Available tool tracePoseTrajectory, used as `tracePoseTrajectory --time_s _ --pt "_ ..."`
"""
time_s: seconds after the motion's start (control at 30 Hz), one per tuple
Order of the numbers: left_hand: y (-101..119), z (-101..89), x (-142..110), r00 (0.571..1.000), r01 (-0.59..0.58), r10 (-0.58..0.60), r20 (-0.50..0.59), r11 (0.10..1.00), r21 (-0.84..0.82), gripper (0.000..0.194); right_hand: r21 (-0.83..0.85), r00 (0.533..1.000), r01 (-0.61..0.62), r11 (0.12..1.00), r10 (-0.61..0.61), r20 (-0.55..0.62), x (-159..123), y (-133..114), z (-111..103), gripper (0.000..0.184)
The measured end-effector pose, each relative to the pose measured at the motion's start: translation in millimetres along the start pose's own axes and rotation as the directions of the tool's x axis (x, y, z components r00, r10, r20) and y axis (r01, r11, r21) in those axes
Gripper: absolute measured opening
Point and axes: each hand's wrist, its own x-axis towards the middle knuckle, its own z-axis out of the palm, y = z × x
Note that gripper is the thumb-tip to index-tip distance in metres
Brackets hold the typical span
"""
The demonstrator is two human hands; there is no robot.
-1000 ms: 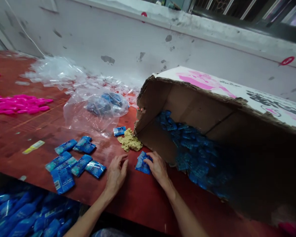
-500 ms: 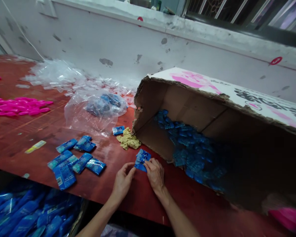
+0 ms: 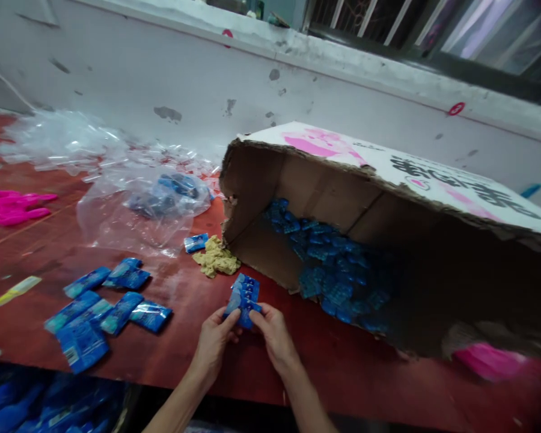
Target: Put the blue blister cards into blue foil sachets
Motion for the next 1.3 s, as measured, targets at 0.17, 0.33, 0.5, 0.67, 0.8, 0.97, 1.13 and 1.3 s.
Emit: tracePoseTrajectory --time_s 0.17,0.33,0.5,0.67,0.8,0.97,1.13,1.3 --pt "-3 2.2 2 1.0 0.007 -0.006 -0.012 0.998 0.063 0.033 -0.02 0.999 0.026 0.999 -0.026 -0.032 3 6 5 0.019" --pt "-5 11.3 0 0.99 -0.015 0.025 -0.136 0.997 0.077 0.036 -0.143 0.989 0.07 0.987 -0.087 -0.118 3 11 6 0.013" --pt "-13 23.5 1 0.987 0.012 -0.015 -0.162 1.0 -0.015 0.036 -0.277 0.971 0.068 0.959 -0.126 -0.201 0 13 5 0.015" --pt "-13 25.3 0 0.991 0.07 -0.08 -0.109 0.993 -0.096 0.033 -0.337 0.978 0.054 0.94 -0.117 -0.17 -1 11 3 0.022" --pt "-3 19.6 -7 0.972 0.227 -0.221 0.08 0.972 -0.068 0.037 -0.442 0.972 0.097 0.892 -0.18 -0.15 -7 5 -3 0.028" --pt "2 14.8 -11 0.961 0.272 -0.269 0.06 0.961 -0.05 0.029 -0.646 0.946 0.206 0.735 -0.319 -0.061 -15 -24 -38 0.031" --pt "2 12.2 -17 0.949 0.316 -0.314 0.039 0.942 -0.115 0.02 -0.875 0.714 -0.319 0.363 -0.515 -0.474 -4 -66 -120 0.034" --pt "2 10.2 -23 0.914 0.403 -0.405 0.031 0.895 -0.189 0.012 -0.837 0.754 -0.394 0.379 -0.388 -0.53 13 -70 -157 0.044"
